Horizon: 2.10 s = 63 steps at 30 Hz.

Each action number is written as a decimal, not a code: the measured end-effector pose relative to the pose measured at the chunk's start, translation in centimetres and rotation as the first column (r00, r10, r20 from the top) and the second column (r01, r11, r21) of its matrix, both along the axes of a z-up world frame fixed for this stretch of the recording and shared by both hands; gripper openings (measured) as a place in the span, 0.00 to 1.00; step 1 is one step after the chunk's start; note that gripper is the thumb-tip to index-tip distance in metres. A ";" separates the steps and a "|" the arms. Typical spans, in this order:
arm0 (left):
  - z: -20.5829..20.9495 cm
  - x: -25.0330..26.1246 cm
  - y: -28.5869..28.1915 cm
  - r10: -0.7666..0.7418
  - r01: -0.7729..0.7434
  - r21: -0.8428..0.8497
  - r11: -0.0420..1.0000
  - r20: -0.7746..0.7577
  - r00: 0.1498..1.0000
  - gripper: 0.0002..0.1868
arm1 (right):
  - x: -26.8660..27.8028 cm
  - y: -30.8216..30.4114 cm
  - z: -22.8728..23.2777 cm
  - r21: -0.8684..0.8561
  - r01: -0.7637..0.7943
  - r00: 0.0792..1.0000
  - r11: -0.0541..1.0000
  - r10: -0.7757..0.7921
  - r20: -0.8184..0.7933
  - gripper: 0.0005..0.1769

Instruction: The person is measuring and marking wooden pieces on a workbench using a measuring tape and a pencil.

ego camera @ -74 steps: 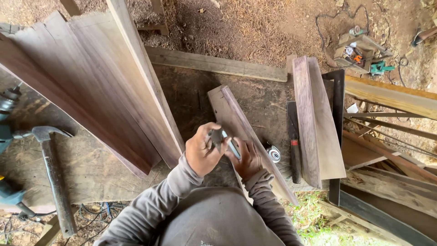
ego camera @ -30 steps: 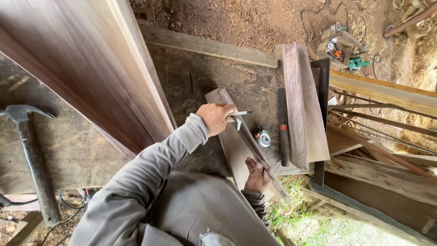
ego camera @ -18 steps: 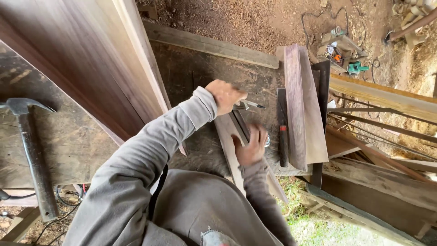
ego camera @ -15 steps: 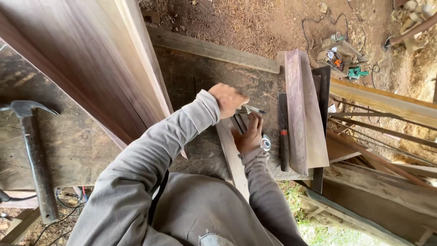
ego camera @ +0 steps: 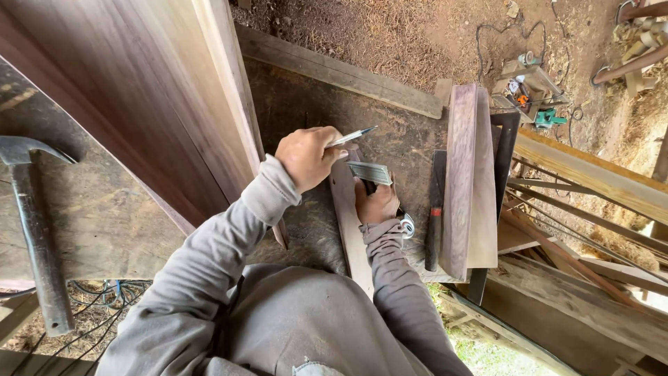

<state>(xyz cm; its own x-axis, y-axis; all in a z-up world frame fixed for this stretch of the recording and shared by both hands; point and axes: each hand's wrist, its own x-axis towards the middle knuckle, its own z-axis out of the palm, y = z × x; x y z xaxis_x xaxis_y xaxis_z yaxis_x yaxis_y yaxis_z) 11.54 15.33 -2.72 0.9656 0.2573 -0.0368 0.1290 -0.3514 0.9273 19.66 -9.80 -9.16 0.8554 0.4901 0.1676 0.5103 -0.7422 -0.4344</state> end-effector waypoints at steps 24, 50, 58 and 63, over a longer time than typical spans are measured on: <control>-3.2 -3.7 -4.1 -0.007 0.030 0.118 0.993 -0.191 0.982 0.08 | -1.0 2.0 2.7 -0.034 -0.012 1.000 0.999 0.013 0.021 0.24; -3.9 -1.1 -4.6 -0.120 0.179 0.130 0.975 -0.369 0.922 0.15 | -1.3 2.7 3.7 0.006 -0.054 0.998 0.999 0.054 0.026 0.23; -3.5 -0.3 -4.4 -0.130 0.183 0.111 0.977 -0.371 0.919 0.12 | -1.4 2.9 3.9 -0.014 -0.047 0.999 0.999 0.047 0.011 0.20; -4.2 -0.1 -4.6 -0.128 0.175 0.121 0.977 -0.323 0.938 0.12 | -1.3 2.8 3.9 -0.014 -0.053 0.999 0.998 0.053 -0.005 0.19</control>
